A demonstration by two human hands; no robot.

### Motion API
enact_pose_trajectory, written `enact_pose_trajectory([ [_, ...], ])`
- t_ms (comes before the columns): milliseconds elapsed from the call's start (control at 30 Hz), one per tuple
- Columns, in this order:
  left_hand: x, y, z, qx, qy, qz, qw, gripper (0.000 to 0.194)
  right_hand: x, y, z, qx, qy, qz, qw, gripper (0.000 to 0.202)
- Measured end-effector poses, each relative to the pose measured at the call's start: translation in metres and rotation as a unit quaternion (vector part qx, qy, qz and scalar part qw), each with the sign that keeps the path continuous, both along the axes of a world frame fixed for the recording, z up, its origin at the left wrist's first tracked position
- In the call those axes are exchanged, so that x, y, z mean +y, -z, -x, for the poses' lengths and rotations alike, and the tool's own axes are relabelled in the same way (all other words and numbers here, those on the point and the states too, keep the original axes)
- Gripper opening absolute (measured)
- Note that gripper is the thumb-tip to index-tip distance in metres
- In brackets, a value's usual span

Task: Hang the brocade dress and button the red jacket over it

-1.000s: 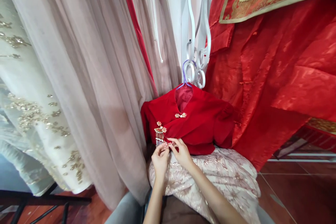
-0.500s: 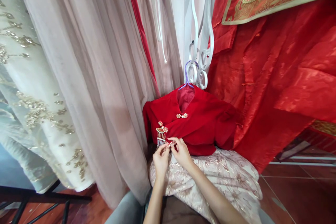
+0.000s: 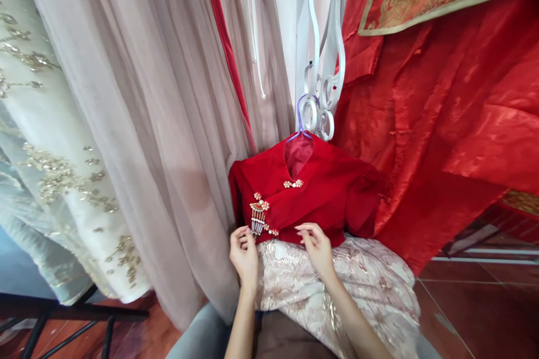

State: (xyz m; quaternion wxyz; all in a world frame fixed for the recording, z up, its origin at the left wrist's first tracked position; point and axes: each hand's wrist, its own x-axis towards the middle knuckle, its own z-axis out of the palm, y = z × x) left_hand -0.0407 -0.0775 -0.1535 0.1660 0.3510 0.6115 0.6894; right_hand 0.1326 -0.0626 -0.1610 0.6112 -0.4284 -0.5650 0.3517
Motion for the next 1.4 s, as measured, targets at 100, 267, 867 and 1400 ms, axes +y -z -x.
enact_pose_trajectory([
  [100,-0.005,-0.017,0.003,0.011,-0.099,-0.061,0.993,0.025,-0.003,-0.014,-0.017,0.041,0.092,-0.021,0.995,0.015],
  [267,-0.010,-0.026,-0.006,0.048,-0.043,-0.086,0.994,0.022,-0.005,-0.033,-0.022,0.020,0.083,-0.027,0.996,0.014],
  [867,0.003,-0.001,-0.009,0.120,0.183,0.078,0.973,0.018,0.009,-0.007,0.029,-0.090,-0.098,0.053,0.990,0.020],
  [1400,-0.002,0.001,-0.002,0.143,0.224,0.017,0.964,0.020,0.021,0.005,0.037,-0.066,-0.110,0.090,0.988,0.010],
])
